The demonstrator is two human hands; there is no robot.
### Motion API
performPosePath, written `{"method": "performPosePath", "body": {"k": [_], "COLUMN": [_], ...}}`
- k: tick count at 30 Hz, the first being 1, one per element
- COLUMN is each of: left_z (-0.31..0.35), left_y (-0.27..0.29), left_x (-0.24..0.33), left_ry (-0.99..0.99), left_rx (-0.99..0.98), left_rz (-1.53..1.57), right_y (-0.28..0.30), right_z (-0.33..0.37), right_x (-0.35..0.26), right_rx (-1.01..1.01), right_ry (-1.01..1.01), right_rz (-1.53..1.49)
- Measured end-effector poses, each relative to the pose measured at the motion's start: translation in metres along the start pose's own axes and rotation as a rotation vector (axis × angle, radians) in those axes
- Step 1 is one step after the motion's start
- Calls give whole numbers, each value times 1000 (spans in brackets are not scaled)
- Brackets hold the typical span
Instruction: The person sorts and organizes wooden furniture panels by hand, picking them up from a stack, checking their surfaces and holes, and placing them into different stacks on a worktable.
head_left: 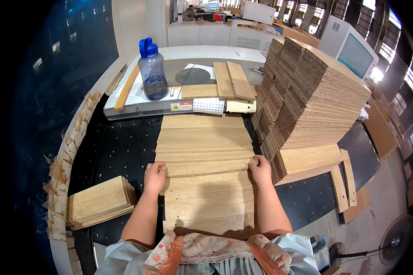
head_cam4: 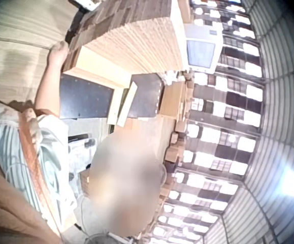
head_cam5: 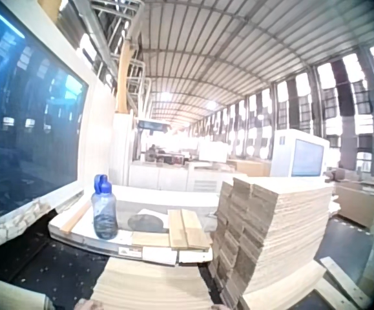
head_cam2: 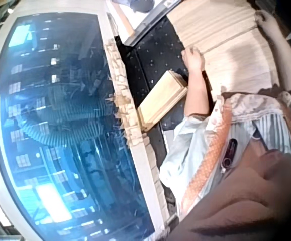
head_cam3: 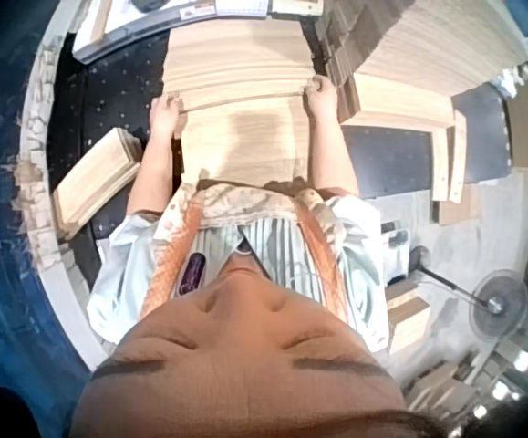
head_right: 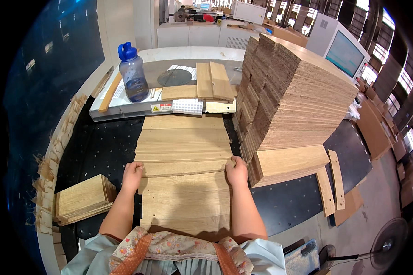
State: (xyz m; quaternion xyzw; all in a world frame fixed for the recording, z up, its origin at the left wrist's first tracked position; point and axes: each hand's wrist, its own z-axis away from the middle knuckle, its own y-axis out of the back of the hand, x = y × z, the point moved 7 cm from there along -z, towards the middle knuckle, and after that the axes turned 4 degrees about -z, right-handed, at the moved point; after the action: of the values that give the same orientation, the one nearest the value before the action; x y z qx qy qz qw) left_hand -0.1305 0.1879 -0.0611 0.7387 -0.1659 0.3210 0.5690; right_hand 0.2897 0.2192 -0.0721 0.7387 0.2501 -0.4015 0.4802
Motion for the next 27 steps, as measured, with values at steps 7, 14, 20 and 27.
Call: {"method": "performPosePath", "body": {"k": [7, 14, 20, 27], "left_z": [32, -6, -155, -226], "left_y": [25, 23, -20, -82], "left_x": [12, 79, 51, 12], "left_ry": [-62, -195, 86, 206], "left_rx": [-53, 76, 20, -282], "left_rz": [-173, -235, -268, -372], "right_y": [17, 13, -51, -116], "right_z": [27, 5, -108, -180], "right_x": [-10, -83, -92, -44], "right_rx": [-93, 7, -242, -432], "right_ry": [-60, 347, 104, -108], "right_rz": [105, 216, 317, 476]}}
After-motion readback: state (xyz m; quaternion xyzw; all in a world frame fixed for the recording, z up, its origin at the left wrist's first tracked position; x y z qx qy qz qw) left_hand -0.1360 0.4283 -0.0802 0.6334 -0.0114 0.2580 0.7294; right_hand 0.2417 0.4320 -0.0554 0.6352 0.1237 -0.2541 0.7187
